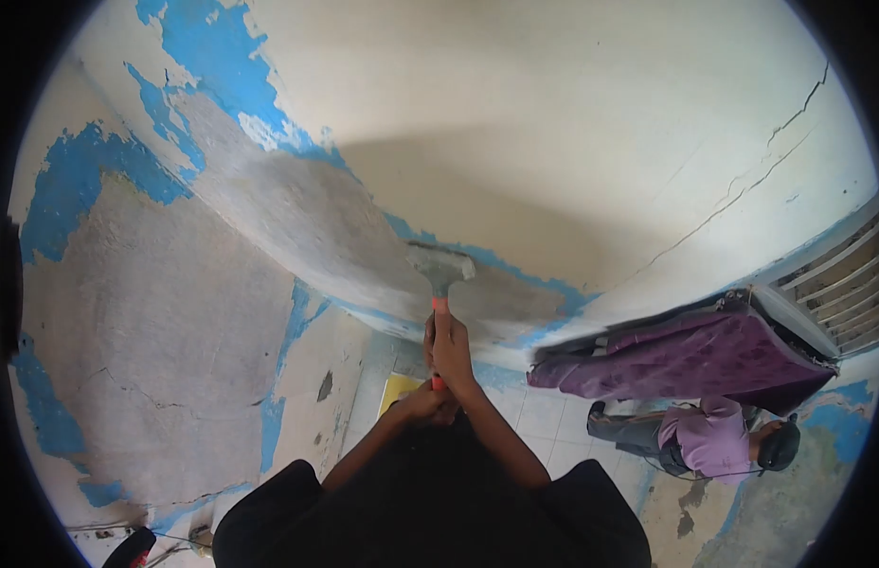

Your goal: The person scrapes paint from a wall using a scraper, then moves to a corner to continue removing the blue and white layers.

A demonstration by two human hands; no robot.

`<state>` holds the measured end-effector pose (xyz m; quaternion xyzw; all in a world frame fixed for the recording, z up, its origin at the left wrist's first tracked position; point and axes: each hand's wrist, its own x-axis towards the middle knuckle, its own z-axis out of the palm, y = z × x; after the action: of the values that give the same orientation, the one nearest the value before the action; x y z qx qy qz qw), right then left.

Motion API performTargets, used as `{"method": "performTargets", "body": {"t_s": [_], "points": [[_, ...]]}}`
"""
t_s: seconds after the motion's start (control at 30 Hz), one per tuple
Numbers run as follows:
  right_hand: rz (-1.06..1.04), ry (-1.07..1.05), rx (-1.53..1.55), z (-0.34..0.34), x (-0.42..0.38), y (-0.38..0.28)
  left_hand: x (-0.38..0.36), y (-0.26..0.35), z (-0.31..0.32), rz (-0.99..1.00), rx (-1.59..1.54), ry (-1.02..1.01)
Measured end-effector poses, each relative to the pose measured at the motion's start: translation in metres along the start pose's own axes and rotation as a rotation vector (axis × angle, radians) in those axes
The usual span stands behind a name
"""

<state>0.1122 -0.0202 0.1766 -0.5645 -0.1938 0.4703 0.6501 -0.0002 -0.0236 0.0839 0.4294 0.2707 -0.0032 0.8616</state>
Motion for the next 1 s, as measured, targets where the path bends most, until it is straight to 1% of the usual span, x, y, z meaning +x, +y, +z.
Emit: {"method": "performTargets", "body": {"t_s": [0.1,0.17,0.3,0.4,0.47,0.5,0.57,0.63,0.7,0.77,0.8,0.9,1.0], "points": [[0.015,0.008,0.075,-0.005,0.003,0.011,0.004,-0.007,-0.006,-0.082,-0.111,-0.001],[0.006,0.014,0.052,-0.012,0.002,0.029,0.004,-0.014,-0.007,-0.073,-0.09,-0.017],[-0.015,0.013,-0.009,-0.003,-0.001,0.001,0.008,-0.008,-0.008,-0.06,-0.079,-0.087],[-0.045,-0.014,0.09,-0.01,0.001,0.011,0.006,-0.004,-0.007,-0.067,0.025,-0.037],[0.008,0.018,0.085,-0.016,0.003,0.03,0.007,-0.013,-0.009,-0.053,0.013,-0.034],[0.029,0.031,0.081,-0.012,0.003,0.024,0.006,-0.006,-0.007,-0.049,0.026,-0.037],[-0.015,0.001,0.034,-0.007,0.005,0.008,0.005,0.008,-0.004,-0.055,0.065,-0.05],[-0.022,0.005,0.035,-0.007,-0.003,0.006,-0.001,0.006,-0.002,-0.072,0.073,-0.072],[-0.033,-0.006,0.071,-0.011,0.005,0.016,0.008,-0.004,-0.01,-0.044,0.055,-0.079],[0.006,0.008,0.06,-0.018,0.004,0.029,0.015,-0.02,-0.013,-0.033,0.042,-0.072],[0.027,0.01,0.054,-0.018,0.005,0.032,0.015,-0.019,-0.011,-0.03,0.031,-0.067],[-0.07,-0.008,-0.004,-0.011,0.003,0.008,0.003,0.007,0.007,-0.035,-0.018,-0.07],[-0.007,0.007,0.014,-0.016,0.001,0.011,0.003,-0.002,0.006,-0.057,-0.026,-0.047]]}}
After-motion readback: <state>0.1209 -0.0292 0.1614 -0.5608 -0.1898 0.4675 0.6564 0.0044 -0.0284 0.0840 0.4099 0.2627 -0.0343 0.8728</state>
